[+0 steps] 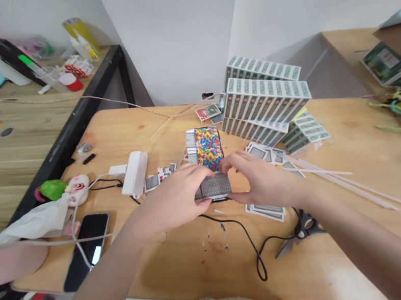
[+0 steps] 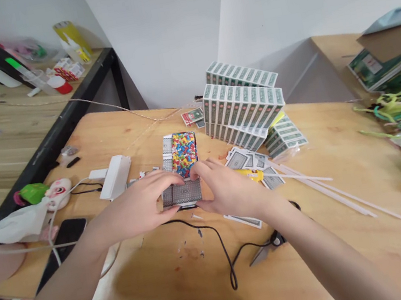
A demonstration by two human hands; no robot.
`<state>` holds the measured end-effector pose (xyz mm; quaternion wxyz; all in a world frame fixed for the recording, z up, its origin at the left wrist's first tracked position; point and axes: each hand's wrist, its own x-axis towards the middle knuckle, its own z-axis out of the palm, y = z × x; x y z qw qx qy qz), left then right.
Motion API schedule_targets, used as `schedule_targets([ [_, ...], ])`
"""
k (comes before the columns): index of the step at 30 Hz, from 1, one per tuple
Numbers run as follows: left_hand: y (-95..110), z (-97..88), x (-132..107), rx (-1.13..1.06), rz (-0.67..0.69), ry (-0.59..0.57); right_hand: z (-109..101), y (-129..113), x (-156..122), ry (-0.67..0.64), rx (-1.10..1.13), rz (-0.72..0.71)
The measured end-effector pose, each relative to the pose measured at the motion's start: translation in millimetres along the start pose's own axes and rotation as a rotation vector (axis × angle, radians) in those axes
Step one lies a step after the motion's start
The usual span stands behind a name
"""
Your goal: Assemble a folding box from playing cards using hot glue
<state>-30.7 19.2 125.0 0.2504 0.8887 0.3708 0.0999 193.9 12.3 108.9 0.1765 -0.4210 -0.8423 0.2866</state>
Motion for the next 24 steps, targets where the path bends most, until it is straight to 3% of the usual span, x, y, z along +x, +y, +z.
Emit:
schedule_targets([
  [15,-3,-5.2,4,0.055,0.036,-0.083,-5,2,0,-0.050,-0.075,0.021],
  [24,5,-6.9,12,0.072,-0.041,-0.109,-4,-19,5,-0.056,-0.355,0.027],
])
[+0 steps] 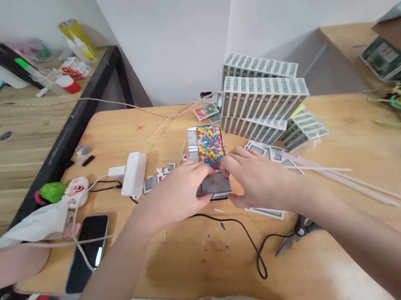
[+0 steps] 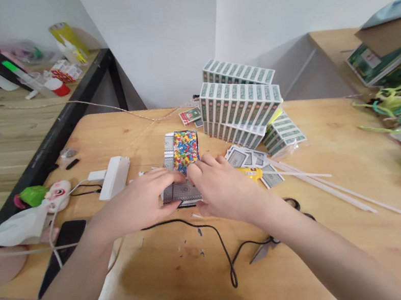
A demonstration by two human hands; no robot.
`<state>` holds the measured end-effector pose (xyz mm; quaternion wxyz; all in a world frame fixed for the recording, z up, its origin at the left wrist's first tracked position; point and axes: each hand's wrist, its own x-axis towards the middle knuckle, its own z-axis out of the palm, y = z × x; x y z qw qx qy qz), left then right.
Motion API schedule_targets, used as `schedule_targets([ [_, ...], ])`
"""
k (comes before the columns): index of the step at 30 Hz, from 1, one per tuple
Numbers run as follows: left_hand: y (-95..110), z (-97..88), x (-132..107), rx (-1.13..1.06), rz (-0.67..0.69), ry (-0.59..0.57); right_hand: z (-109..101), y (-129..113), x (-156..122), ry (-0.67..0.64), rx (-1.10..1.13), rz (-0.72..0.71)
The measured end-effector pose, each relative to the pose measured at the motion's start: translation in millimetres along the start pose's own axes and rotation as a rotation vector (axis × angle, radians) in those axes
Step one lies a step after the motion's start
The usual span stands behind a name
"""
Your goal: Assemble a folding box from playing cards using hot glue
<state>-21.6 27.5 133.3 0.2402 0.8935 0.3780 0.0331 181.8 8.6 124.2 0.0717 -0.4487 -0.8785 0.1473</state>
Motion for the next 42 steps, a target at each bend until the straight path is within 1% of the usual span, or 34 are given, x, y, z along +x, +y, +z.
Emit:
schedule_targets([
  [4,2,-0.5,1,0.008,-0.034,-0.008,1,-4,4,0.001,-0.067,-0.018],
  [12,-3,3.5,-3,-0.039,-0.061,0.040,7,6,-1,0.010,0.092,-0.023],
  [17,-3,4.9,2,-0.063,-0.030,0.072,10,13,-3,0.024,0.146,-0.029],
  [21,-3,6.3,8,-0.099,-0.010,0.059,8,16,1,-0.008,0.142,-0.034],
  [24,-6,6.1,14,-0.138,0.000,0.020,6,15,4,-0.043,0.148,-0.039],
  [26,-10,5.0,19,-0.152,-0.036,-0.026,5,14,5,-0.052,0.168,-0.050],
  [29,-15,3.6,25,-0.187,-0.174,-0.079,7,11,-1,0.004,0.187,-0.060],
  [31,-16,3.7,26,-0.210,-0.256,-0.079,12,7,-8,0.086,0.185,-0.024],
  [32,-17,4.1,26,-0.195,-0.271,-0.059,16,3,-13,0.134,0.181,0.025],
  [35,-17,5.5,25,-0.069,-0.256,0.025,35,-9,-28,0.272,0.145,0.197],
  [37,-17,5.8,25,-0.041,-0.274,0.022,50,-19,-38,0.365,0.147,0.296],
  [40,-19,5.0,26,-0.171,-0.331,-0.019,70,-31,-46,0.420,0.243,0.394],
  [42,-21,3.6,27,-0.231,-0.375,0.008,77,-35,-49,0.418,0.343,0.435],
])
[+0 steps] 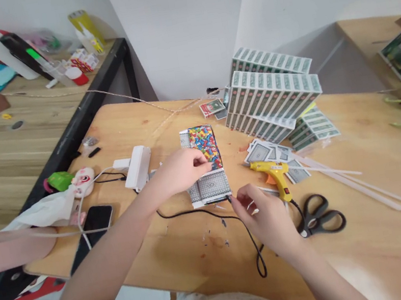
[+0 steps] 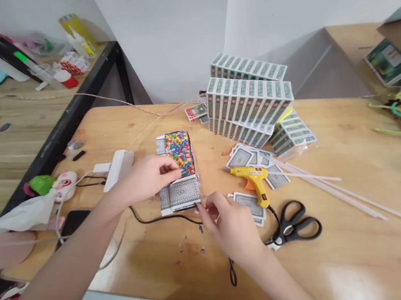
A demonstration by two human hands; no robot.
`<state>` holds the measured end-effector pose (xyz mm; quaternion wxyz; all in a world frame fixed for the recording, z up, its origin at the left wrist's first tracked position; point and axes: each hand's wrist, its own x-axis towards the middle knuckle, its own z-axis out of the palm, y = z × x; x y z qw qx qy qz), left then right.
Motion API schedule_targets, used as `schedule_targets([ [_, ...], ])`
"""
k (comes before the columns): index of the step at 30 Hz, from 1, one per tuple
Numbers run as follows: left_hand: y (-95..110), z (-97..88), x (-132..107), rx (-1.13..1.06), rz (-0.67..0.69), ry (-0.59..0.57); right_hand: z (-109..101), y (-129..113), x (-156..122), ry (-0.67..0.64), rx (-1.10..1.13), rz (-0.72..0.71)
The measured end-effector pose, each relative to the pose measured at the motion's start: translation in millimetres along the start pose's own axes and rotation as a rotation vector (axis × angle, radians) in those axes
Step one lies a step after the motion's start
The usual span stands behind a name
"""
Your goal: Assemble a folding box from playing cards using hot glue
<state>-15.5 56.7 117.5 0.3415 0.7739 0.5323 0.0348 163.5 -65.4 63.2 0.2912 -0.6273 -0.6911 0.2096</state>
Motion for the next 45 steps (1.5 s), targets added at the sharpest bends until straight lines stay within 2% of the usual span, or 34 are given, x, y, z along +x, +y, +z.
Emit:
schedule_targets([
  [4,-2,-3.3,0,-0.025,-0.071,-0.040,2,0,-1,-0.064,0.088,0.071],
  [11,-4,-3.5,1,0.016,-0.070,-0.052,-1,-1,1,-0.107,0.119,0.131],
  [15,-4,-3.1,1,0.029,-0.071,-0.105,0,-3,1,-0.202,0.229,0.255],
  [19,1,-6.5,1,-0.016,-0.137,-0.227,7,-4,-2,-0.321,0.436,0.355],
  [23,2,-9.7,4,-0.199,-0.134,-0.416,18,-2,-6,-0.342,0.639,0.388],
  [26,-3,-8.0,10,-0.342,-0.123,-0.524,22,0,-6,-0.349,0.711,0.383],
  [29,-8,-5.0,14,-0.363,-0.109,-0.569,23,0,-6,-0.356,0.715,0.368],
  [32,-7,-3.9,14,-0.314,-0.083,-0.535,21,0,-6,-0.350,0.683,0.357],
  [35,-3,-3.4,11,-0.251,-0.090,-0.477,15,-1,-5,-0.293,0.550,0.300],
  [40,4,-0.9,7,-0.115,-0.120,-0.394,-5,-3,11,-0.005,0.231,0.036],
  [42,8,-0.5,7,-0.094,-0.098,-0.370,-13,-4,22,-0.047,0.168,-0.134],
  [43,10,-0.5,7,-0.095,-0.092,-0.363,-16,-4,28,-0.120,0.149,-0.195],
  [45,13,-0.4,9,-0.137,-0.095,-0.361,-20,-2,38,-0.200,0.147,-0.250],
])
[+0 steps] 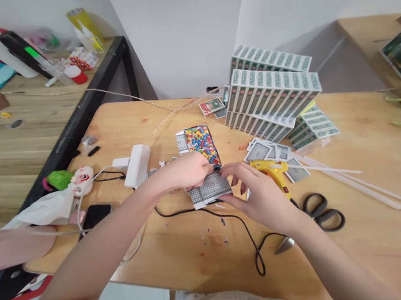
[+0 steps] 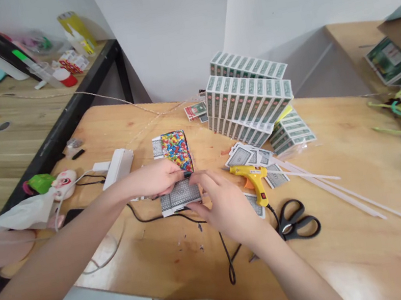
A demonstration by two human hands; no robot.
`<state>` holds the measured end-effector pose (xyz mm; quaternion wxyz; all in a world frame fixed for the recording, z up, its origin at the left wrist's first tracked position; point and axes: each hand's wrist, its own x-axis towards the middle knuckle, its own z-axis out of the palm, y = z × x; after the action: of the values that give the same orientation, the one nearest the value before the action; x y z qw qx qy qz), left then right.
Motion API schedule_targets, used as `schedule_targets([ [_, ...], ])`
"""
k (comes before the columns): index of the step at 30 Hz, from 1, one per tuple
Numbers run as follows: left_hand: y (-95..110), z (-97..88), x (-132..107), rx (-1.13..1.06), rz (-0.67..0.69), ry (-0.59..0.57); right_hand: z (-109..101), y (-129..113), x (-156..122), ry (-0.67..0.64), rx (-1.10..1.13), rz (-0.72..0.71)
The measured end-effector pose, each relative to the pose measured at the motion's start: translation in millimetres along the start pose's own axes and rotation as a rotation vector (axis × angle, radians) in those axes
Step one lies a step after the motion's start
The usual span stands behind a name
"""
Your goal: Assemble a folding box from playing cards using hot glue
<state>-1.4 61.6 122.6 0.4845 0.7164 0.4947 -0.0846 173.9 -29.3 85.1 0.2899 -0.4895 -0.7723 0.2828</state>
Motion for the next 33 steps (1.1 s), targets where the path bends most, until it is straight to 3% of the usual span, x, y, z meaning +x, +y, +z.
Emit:
schedule_targets([
  [7,-1,-5.7,17,-0.328,0.086,-0.039,-16,19,14,-0.063,-0.007,-0.034],
  [11,-6,-15.8,19,-0.193,0.140,-0.097,-23,22,20,-0.124,-0.022,-0.053],
  [16,-10,-22.3,13,-0.116,0.103,-0.130,-23,18,25,-0.171,-0.034,-0.074],
  [27,-13,-27.9,17,0.044,0.094,-0.027,-32,12,35,-0.241,-0.146,-0.078],
  [33,-19,-22.6,10,0.056,0.208,0.044,-43,13,42,-0.328,-0.249,-0.134],
])
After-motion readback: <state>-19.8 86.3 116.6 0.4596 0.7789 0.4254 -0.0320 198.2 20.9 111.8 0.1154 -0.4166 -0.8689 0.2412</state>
